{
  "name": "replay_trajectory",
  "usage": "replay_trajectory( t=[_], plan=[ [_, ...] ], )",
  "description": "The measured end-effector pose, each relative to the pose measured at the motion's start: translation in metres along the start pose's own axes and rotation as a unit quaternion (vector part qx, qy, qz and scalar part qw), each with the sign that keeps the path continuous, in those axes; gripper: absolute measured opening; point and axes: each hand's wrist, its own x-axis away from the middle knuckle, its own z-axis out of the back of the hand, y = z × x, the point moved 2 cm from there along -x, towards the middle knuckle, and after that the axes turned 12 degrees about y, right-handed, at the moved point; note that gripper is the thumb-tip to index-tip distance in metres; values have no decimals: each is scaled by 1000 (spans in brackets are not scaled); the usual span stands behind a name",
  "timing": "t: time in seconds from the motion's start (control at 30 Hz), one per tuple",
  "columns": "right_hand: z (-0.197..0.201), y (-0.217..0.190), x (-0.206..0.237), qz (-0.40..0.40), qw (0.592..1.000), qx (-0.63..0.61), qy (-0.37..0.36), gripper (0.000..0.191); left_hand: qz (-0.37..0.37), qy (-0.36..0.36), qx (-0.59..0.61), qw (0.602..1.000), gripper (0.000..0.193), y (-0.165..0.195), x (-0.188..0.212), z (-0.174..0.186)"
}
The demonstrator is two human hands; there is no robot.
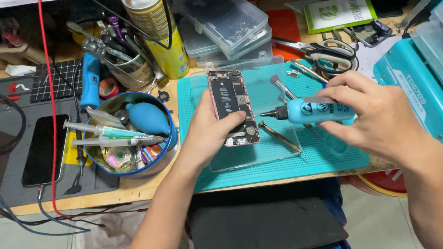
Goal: The person repairs a disassembled smartphone at a workbench. They use a screwdriver to work on the phone's internal components, reposition the phone body on the mat, then hold the phone upright and use a screwdriver and a brush-like tool on its lower edge and interior, continuing to work on the device.
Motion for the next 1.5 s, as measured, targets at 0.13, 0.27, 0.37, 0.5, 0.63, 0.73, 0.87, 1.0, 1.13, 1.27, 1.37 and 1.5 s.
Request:
replay_trajectory(
  t=[0.13, 0.27, 0.37, 0.5, 0.63, 0.73, 0.87, 1.0, 1.13, 1.27, 1.37, 1.5],
  plan=[
    [-2, -5, -3, 21, 999, 32, -18, 36, 12, -15, -13, 1000, 49, 4, -3, 4],
    [-2, -8, -6, 31, 998, 49, -39, 35, 0, -21, -25, 999, 49, 6, -2, 5],
    [-1, -10, -7, 55, 996, 62, -35, 39, 18, -22, -21, 999, 50, 5, 0, 5],
    [1, -12, -8, 68, 995, 67, -28, 40, 21, -26, -22, 999, 51, 5, 2, 5],
    [3, -15, -9, 76, 994, 70, -32, 40, 30, -30, -6, 999, 53, 2, 2, 5],
    [4, -16, -10, 82, 993, 75, -38, 41, 19, -33, 6, 999, 54, 0, 1, 5],
    [5, -19, -12, 90, 992, 80, -40, 42, 28, -30, 10, 999, 53, 1, 2, 6],
    [5, -20, -12, 88, 992, 76, -40, 41, 29, -21, 4, 999, 52, 3, 3, 7],
    [4, -12, -8, 68, 996, 49, -15, 40, 18, -14, 2, 1000, 53, 3, 3, 7],
    [1, 16, 2, -37, 998, 10, 45, 45, 16, -12, 41, 999, 52, 3, 2, 2],
    [-9, 48, 24, -279, 953, -81, 92, 43, 14, -15, 67, 998, 50, 3, 3, -5],
    [-28, 82, 37, -287, 910, -217, 205, 38, 17, -13, 86, 996, 50, 3, 6, -17]
  ],
)
